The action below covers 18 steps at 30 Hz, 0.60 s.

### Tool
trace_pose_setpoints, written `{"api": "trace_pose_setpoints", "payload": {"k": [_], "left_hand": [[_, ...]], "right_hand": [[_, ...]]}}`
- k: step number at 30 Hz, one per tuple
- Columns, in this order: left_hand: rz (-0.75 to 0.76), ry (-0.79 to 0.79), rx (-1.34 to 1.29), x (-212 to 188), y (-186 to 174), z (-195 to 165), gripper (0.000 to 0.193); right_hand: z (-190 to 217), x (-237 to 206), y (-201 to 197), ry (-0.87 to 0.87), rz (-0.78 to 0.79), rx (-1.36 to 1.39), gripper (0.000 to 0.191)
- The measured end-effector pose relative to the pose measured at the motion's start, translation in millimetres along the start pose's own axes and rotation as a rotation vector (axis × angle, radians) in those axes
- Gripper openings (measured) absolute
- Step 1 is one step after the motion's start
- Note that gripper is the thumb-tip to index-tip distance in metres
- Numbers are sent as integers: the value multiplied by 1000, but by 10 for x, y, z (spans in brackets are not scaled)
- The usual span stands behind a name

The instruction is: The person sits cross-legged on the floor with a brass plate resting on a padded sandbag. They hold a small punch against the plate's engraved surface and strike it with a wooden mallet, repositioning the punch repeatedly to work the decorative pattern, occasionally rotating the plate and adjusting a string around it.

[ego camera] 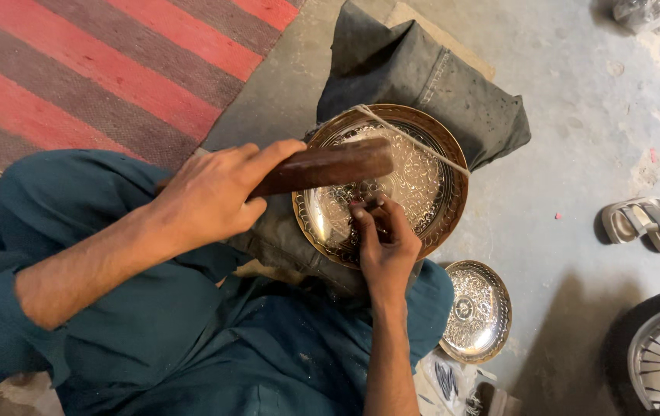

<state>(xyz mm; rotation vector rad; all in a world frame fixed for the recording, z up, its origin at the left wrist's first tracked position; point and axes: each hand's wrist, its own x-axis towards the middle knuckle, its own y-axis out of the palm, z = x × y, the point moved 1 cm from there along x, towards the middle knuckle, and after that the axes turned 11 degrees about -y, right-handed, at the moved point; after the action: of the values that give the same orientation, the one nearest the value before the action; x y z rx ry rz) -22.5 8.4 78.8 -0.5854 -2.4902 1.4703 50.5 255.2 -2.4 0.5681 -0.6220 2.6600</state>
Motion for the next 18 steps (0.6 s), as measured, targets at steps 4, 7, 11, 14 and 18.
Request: {"api": "trace_pose_setpoints", "payload": {"k": [4,7,11,14,18], "left_hand": [[-76,99,-64,-33,22,19,84],[-76,94,-6,-15,39,44,85],[-176,138,141,8,52,19,86],[-160,127,-21,17,67,1,86],[-275,252,113,44,107,13,83]], "right_hand": [[10,-19,17,-56,9,14,27],[5,-23,11,-27,12,-10,27],[-2,-25,8,-41,19,25,27],[-5,-28,21,-59,6,51,30],[-9,-28,11,-64,14,-13,30]]}}
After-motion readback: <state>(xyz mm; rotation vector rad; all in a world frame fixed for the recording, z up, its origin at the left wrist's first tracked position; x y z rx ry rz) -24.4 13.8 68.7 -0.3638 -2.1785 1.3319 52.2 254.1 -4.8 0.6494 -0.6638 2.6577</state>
